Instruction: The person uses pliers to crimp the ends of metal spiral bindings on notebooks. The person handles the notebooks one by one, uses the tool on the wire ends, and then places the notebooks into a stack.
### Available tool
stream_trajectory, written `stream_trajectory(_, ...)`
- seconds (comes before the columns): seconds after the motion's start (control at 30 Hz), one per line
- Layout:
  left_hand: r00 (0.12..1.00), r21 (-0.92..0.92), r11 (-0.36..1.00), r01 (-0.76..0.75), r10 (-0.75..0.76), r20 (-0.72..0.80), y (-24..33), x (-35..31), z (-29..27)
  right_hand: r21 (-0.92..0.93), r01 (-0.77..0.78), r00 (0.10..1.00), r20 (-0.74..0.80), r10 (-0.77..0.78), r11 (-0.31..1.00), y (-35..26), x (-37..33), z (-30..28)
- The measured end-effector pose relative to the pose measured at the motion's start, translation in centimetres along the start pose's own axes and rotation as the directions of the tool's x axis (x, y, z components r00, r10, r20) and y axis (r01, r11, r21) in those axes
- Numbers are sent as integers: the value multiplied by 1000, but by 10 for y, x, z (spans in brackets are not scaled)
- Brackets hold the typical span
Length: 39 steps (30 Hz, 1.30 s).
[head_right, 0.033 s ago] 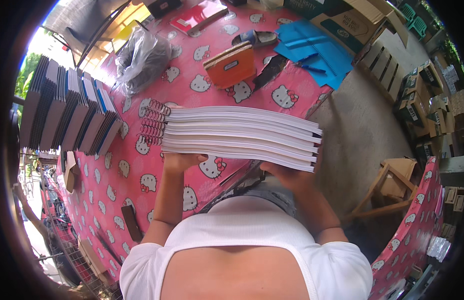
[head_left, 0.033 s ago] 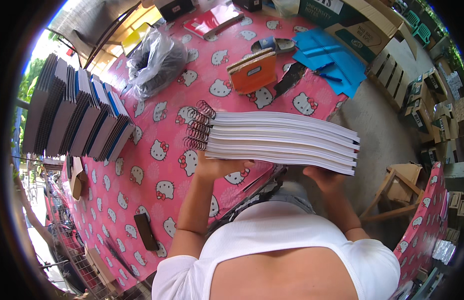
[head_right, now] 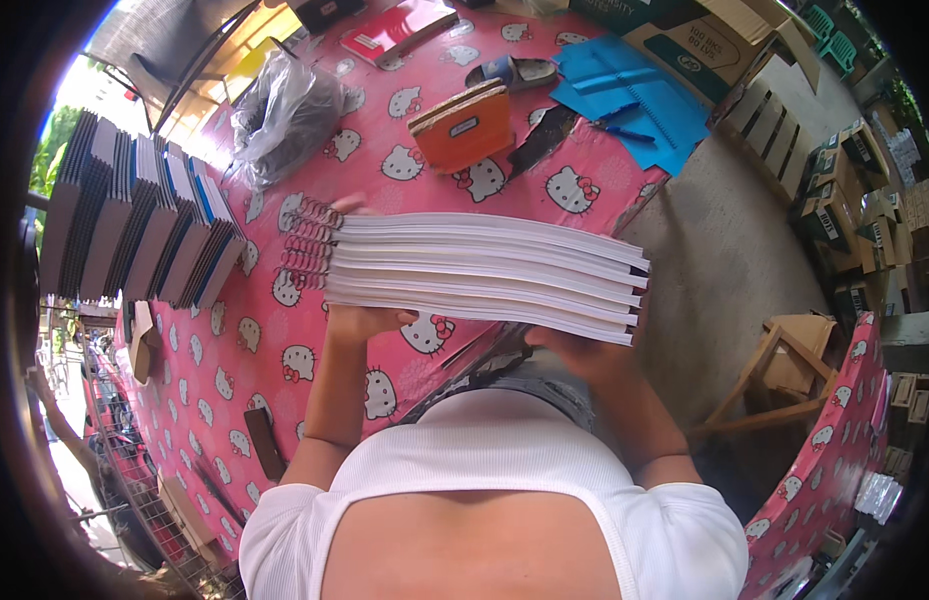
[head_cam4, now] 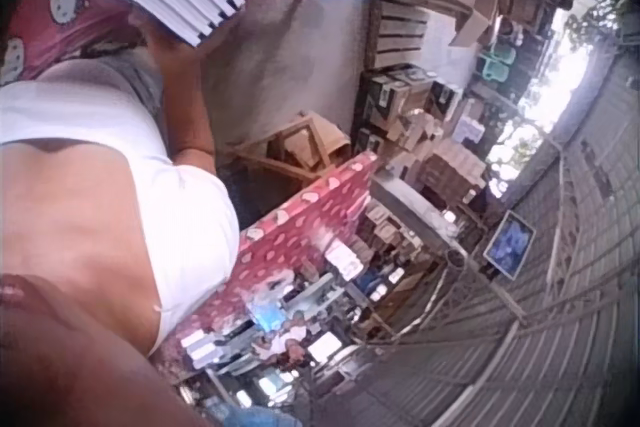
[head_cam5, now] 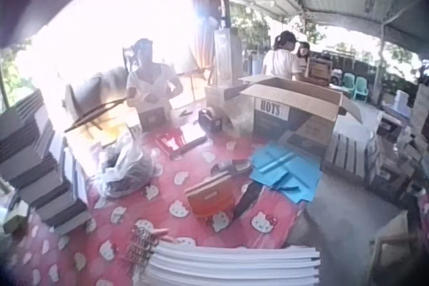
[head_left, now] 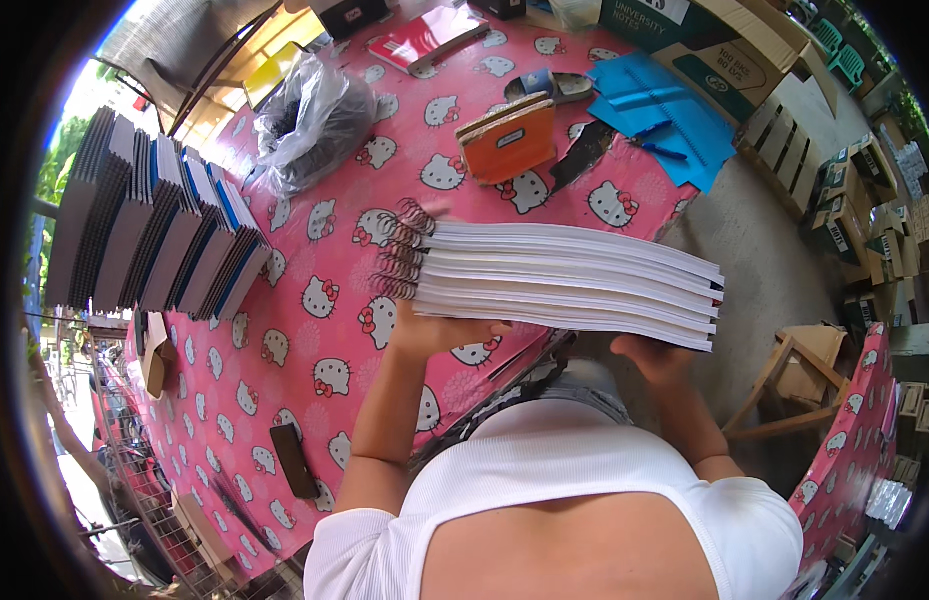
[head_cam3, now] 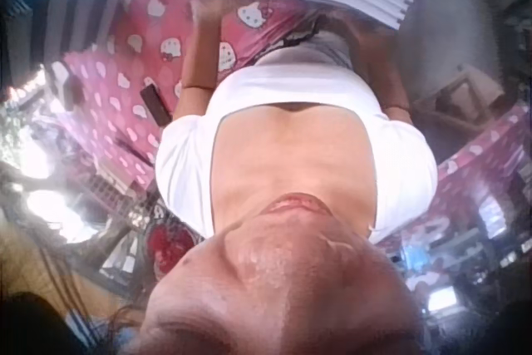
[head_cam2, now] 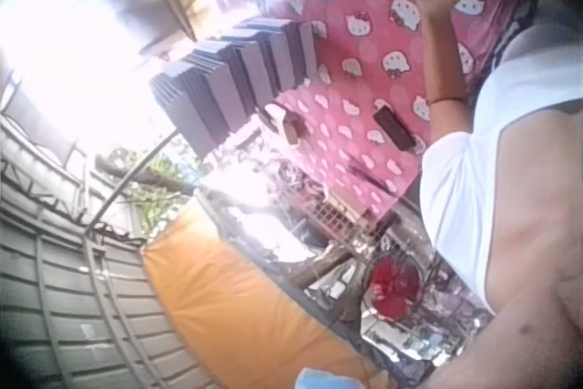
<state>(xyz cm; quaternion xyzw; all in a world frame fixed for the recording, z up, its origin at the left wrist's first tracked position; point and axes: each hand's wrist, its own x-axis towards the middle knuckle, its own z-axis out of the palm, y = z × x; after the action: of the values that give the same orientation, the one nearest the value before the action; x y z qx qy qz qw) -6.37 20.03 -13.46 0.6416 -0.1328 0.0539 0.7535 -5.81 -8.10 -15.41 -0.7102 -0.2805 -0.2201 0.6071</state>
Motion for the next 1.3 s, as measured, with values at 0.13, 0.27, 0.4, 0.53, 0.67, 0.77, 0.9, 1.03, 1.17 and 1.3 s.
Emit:
stream_trajectory(0.13,998,21,997,-70,70,-3,-2,4,1,0,172,967,192,-169,985,12,8,2)
stream_trajectory(0.27,983,41,982,-183,183,-11,-15,7,6,3,90,992,88,-90,996,17,-13,8)
stream_trajectory(0.4,973,309,926,-218,229,1,-28,1,-2,-128,144,976,182,-119,981,41,-36,-2)
stream_trajectory(0.53,990,305,942,-137,140,12,-59,-15,-9,137,-158,949,296,112,978,52,-49,4)
stream_trajectory(0.67,978,65,986,156,-145,-151,-35,-29,-8,61,-308,941,168,295,949,40,-28,24)
stream_trajectory(0.77,856,-167,970,178,-236,-459,-5,-36,-16,-61,-383,902,190,388,922,21,13,61)
stream_trajectory(0.9,662,-343,871,350,-490,-568,15,-55,-65,-132,-586,695,425,580,799,41,36,123)
stream_trajectory(1.03,570,-386,805,451,-593,-569,13,-96,-117,-66,-729,540,556,632,682,48,21,185)
stream_trajectory(1.17,432,-431,734,526,-666,-607,-8,-125,-140,-221,-451,527,716,457,865,50,27,181)
stream_trajectory(1.3,422,-360,732,578,-646,-636,-12,-135,-142,-165,-61,869,476,134,984,128,103,105)
